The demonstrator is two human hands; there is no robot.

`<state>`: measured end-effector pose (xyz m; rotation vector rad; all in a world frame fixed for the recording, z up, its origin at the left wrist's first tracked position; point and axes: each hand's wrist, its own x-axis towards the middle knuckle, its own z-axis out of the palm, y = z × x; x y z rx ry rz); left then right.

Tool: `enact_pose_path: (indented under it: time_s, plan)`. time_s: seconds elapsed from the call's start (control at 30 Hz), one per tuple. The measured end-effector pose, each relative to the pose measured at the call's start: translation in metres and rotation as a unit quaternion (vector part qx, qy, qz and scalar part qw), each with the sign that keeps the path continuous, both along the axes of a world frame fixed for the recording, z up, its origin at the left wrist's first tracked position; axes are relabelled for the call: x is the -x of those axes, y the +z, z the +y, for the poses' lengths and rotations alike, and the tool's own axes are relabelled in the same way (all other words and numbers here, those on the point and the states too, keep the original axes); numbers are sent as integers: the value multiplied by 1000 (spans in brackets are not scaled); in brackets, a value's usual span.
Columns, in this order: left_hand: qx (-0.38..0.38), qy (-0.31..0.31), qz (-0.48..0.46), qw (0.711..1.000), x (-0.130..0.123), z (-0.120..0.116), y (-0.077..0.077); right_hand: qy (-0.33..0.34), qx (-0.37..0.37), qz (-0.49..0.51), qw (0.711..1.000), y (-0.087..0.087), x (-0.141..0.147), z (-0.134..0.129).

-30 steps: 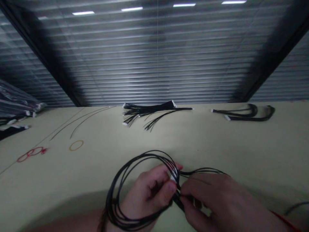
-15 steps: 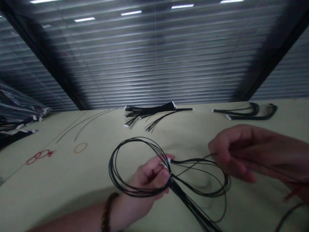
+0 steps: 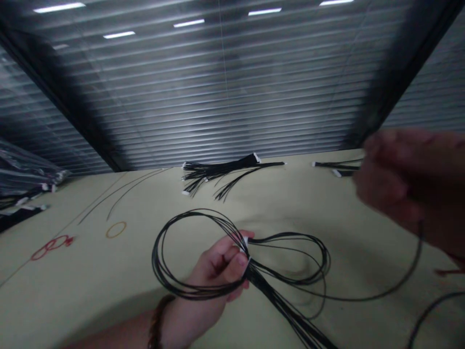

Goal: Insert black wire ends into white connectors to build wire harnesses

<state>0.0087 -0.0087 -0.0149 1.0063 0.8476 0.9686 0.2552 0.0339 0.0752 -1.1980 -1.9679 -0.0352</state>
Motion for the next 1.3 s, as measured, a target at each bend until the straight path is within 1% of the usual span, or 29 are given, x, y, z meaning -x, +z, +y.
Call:
enact_pose_path:
  time_s: [0.03,0.07,0.1,0.13,0.17,0.27,0.37,0.47,0.6,0.7,0.8,0.93,1.03,1.13,1.2,1.3]
  plan:
    - [4,4,-6,1000,0,0,-1,81,87,52,991,-4,11,-7]
    - [5,6,-16,1000,0,-1,-3,163,178,93,966,-10,23,-14]
    - [2,6,-27,1000,1,-1,-5,187,217,92,954,-17,33,-20]
    - [-5,3,-39,999,2,-2,-7,185,230,72,953,-24,43,-26]
    - [-13,-1,-49,999,2,-2,-9,179,230,43,956,-31,50,-30]
    - [-27,-13,-72,997,4,-3,-13,149,186,-33,971,-48,60,-35]
    - [-22,-26,-82,996,4,-2,-15,143,153,-59,976,-53,59,-35]
    - [-23,-37,-84,996,4,-1,-15,144,141,-70,977,-54,57,-36]
    - [-28,-30,-68,997,4,-3,-16,139,128,-83,978,-54,59,-39]
    - [-38,-38,-60,997,3,-5,-13,141,112,-87,980,-55,60,-39]
    - [-24,-45,-52,997,1,-5,-9,141,85,-99,981,-55,61,-39]
    - [1,-39,-40,998,1,-5,-8,168,65,-128,975,-52,61,-37]
    - [-6,-40,-45,998,1,-5,-9,191,57,-148,969,-52,61,-37]
    - [-21,-57,-41,997,1,-5,-7,202,53,-148,967,-53,62,-38]
    - [-34,-71,-42,996,0,-6,-5,198,49,-142,969,-53,63,-40]
    - [-34,-57,-57,996,0,-6,-4,170,39,-147,974,-53,62,-39]
